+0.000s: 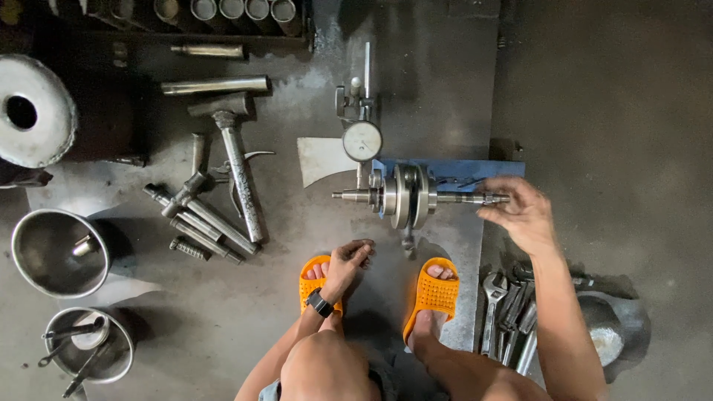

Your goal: The person assembles a mechanical shaft with multiple circular components, using a hammer to tap parts into place. They repeatedly rotate the shaft to check alignment and fit, then place the assembled unit onto a workbench.

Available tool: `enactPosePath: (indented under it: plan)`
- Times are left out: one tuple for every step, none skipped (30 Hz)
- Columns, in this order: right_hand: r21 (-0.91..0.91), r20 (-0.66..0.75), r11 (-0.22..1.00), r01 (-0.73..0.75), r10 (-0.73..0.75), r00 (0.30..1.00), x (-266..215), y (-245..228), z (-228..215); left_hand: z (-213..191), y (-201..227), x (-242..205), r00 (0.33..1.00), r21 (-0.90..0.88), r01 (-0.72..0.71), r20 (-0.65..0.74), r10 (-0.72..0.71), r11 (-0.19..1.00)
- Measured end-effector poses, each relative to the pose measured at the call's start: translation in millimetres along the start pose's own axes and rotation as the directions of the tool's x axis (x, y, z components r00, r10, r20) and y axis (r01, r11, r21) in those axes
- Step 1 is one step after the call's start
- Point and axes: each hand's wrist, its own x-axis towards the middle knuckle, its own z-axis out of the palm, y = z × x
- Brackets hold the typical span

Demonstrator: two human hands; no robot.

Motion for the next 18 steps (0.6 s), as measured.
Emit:
enactPosePath:
  plan:
    - [0.052, 0.086, 0.998, -0.029, 0.024, 0.996, 1.2, -6.1, 3.6, 1.5, 3.5, -1.5, 1.0, 0.097, 0.029, -0.009, -0.028, 0.995]
    - [0.052, 0.08, 0.998, -0.029, 0.025, 0.996, 1.0, -4.5, 2.0, 0.4, 1.9, 0.0, 1.0, 0.1, 0.029, -0.004, -0.029, 0.995]
    - [0.076, 0.099, 0.995, -0.064, 0.057, 0.993, 1.1, -2.7, 0.6, -1.2, 0.9, 2.2, 1.0, -0.017, -0.012, -0.014, 0.012, 1.0]
    - [0.101, 0.119, 0.99, -0.1, 0.088, 0.989, 1.0, -1.2, -1.2, -2.3, 0.0, 4.3, 0.998, -0.134, -0.055, -0.029, 0.051, 0.989]
    - [0.103, 0.106, 0.99, -0.097, 0.086, 0.991, 0.7, -2.9, -0.3, -5.0, -0.8, 8.3, 0.998, -0.126, -0.054, -0.018, 0.052, 0.991]
    - [0.138, 0.109, 0.987, -0.085, 0.07, 0.992, 0.3, -4.7, -0.3, -6.9, -1.5, 12.3, 0.996, -0.126, -0.083, -0.03, 0.08, 0.989]
    - [0.173, 0.105, 0.982, -0.072, 0.054, 0.993, -2.4, -6.7, -1.0, -8.3, -2.2, 16.4, 0.994, -0.122, -0.11, -0.034, 0.106, 0.986]
    - [0.175, 0.084, 0.982, -0.068, 0.054, 0.995, -3.3, 3.3, -4.0, -8.6, 1.9, 17.5, 0.994, -0.112, -0.107, -0.016, 0.106, 0.988]
    - [0.21, 0.016, 0.976, -0.063, 0.061, 0.998, -6.1, 13.5, -8.4, -7.6, 5.5, 19.3, 0.989, -0.135, -0.148, -0.042, 0.143, 0.98]
    - [0.245, -0.052, 0.968, -0.054, 0.069, 0.996, -9.0, 23.8, -13.5, -5.8, 9.1, 21.2, 0.981, -0.158, -0.188, -0.068, 0.179, 0.969]
    - [0.243, -0.083, 0.969, -0.047, 0.069, 0.994, -10.3, 31.4, -17.0, -5.0, 18.4, 18.7, 0.983, -0.149, -0.182, -0.039, 0.178, 0.972]
    - [0.275, -0.146, 0.961, -0.032, 0.075, 0.986, -11.6, 39.2, -21.0, -3.8, 27.5, 16.3, 0.975, -0.159, -0.221, -0.072, 0.212, 0.962]
    - [0.305, -0.21, 0.952, -0.014, 0.081, 0.974, -13.7, 47.9, -25.8, -2.0, 35.7, 14.6, 0.964, -0.168, -0.259, -0.103, 0.245, 0.951]
    - [0.301, -0.241, 0.953, -0.004, 0.08, 0.967, -15.1, 43.8, -24.4, 2.2, 45.4, 11.5, 0.967, -0.162, -0.253, -0.072, 0.244, 0.954]
    - [0.284, -0.319, 0.959, 0.0, 0.095, 0.943, -17.3, 39.2, -23.6, 6.9, 54.9, 7.0, 0.939, -0.182, -0.339, -0.118, 0.322, 0.923]
    - [0.268, -0.395, 0.964, 0.002, 0.108, 0.912, -19.0, 34.4, -22.9, 11.7, 64.7, 2.6, 0.904, -0.2, -0.422, -0.166, 0.394, 0.884]
    - [0.263, -0.423, 0.965, 0.009, 0.106, 0.9, -21.8, 25.4, -21.4, 16.7, 69.4, 1.3, 0.909, -0.2, -0.415, -0.135, 0.394, 0.888]
    - [0.106, -0.506, 0.993, 0.061, 0.0, 0.863, -24.0, 16.2, -19.2, 21.0, 74.6, 0.0, 0.881, -0.25, -0.472, -0.163, 0.444, 0.845]
